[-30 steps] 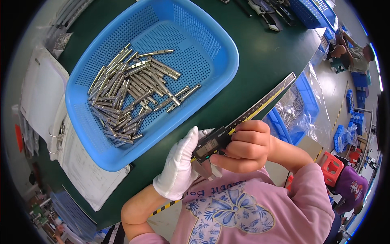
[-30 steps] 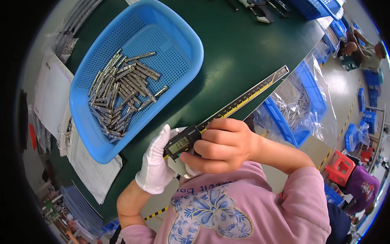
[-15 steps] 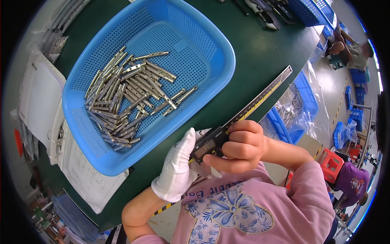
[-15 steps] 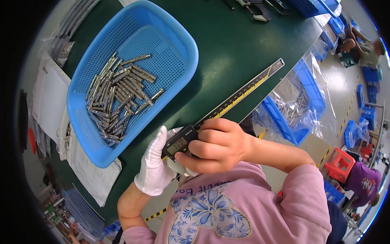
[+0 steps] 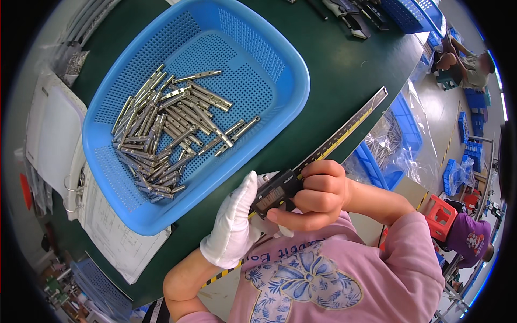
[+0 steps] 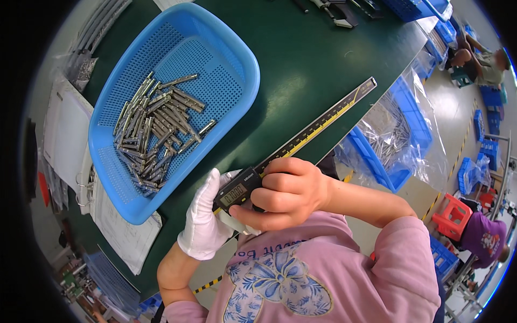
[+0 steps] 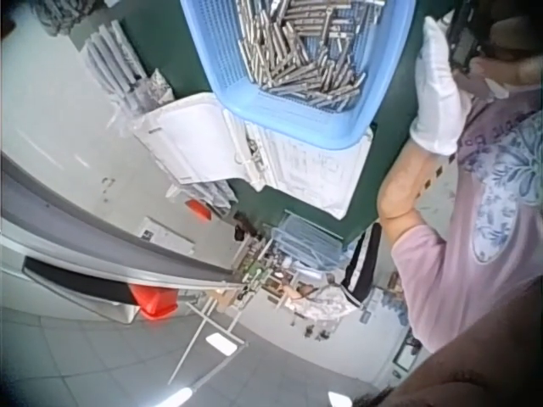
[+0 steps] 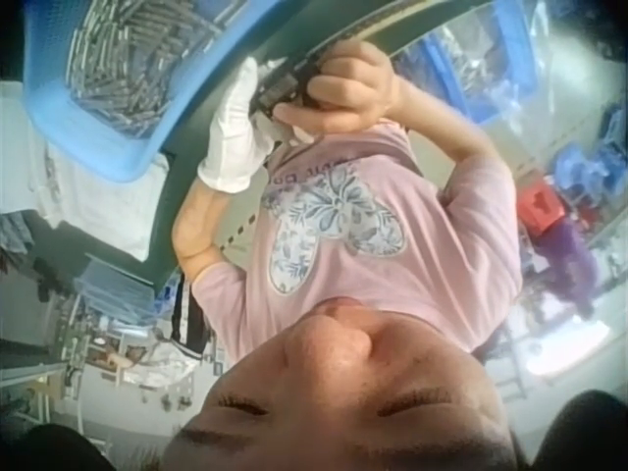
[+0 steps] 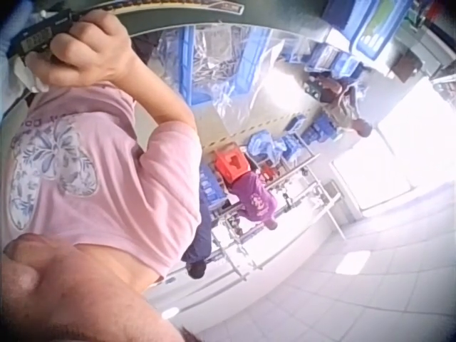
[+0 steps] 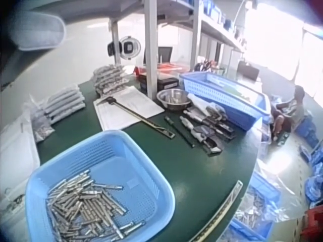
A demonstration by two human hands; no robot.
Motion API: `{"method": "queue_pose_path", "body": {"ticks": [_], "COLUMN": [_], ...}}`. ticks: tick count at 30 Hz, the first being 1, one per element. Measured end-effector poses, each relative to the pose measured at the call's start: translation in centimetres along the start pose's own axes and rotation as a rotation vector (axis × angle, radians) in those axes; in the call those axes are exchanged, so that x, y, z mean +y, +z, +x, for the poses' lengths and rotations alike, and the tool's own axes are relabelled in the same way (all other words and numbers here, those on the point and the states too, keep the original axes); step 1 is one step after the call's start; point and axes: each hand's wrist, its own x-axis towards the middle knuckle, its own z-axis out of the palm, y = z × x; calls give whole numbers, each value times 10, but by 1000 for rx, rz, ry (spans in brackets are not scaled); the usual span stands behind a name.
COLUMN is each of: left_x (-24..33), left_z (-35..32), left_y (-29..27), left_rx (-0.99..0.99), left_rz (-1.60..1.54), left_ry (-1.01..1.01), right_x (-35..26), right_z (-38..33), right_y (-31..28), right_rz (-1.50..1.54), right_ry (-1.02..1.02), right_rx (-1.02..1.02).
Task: The recorder uses a digital caliper to measure the dimensions of small cylindrical metal parts at a factory workbench, referencing a technical manual.
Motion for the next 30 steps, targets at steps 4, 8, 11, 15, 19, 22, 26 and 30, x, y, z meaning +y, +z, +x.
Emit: {"method": "queue_pose_path", "body": {"ticks": [4, 8, 11, 15, 19, 22, 26, 30], "left_x": [0, -1, 1, 2, 3, 3, 2, 0], "left_z": [0, 0, 1, 1, -1, 1, 1, 1], "left_y": [-1, 0, -1, -1, 0, -1, 1, -1], "left_rx": [-1, 36, -7, -23, -19, -25, 6, -14], "left_rz": [-7, -62, -84, -88, -59, -60, -93, -51], "left_ry": [0, -5, -14, -14, -11, -12, -25, -15], "right_x": [1, 2, 3, 1, -2, -2, -2, 1], "right_z": [1, -3, -8, -6, -1, -3, -3, -4], "right_y": [-1, 3, 1, -1, 0, 0, 0, 1], "right_rz": [16, 70, 56, 47, 19, 20, 24, 25], "right_ry": [-1, 8, 28, 35, 15, 29, 27, 11], "right_rx": [0, 67, 72, 50, 2, -18, -25, 42]}}
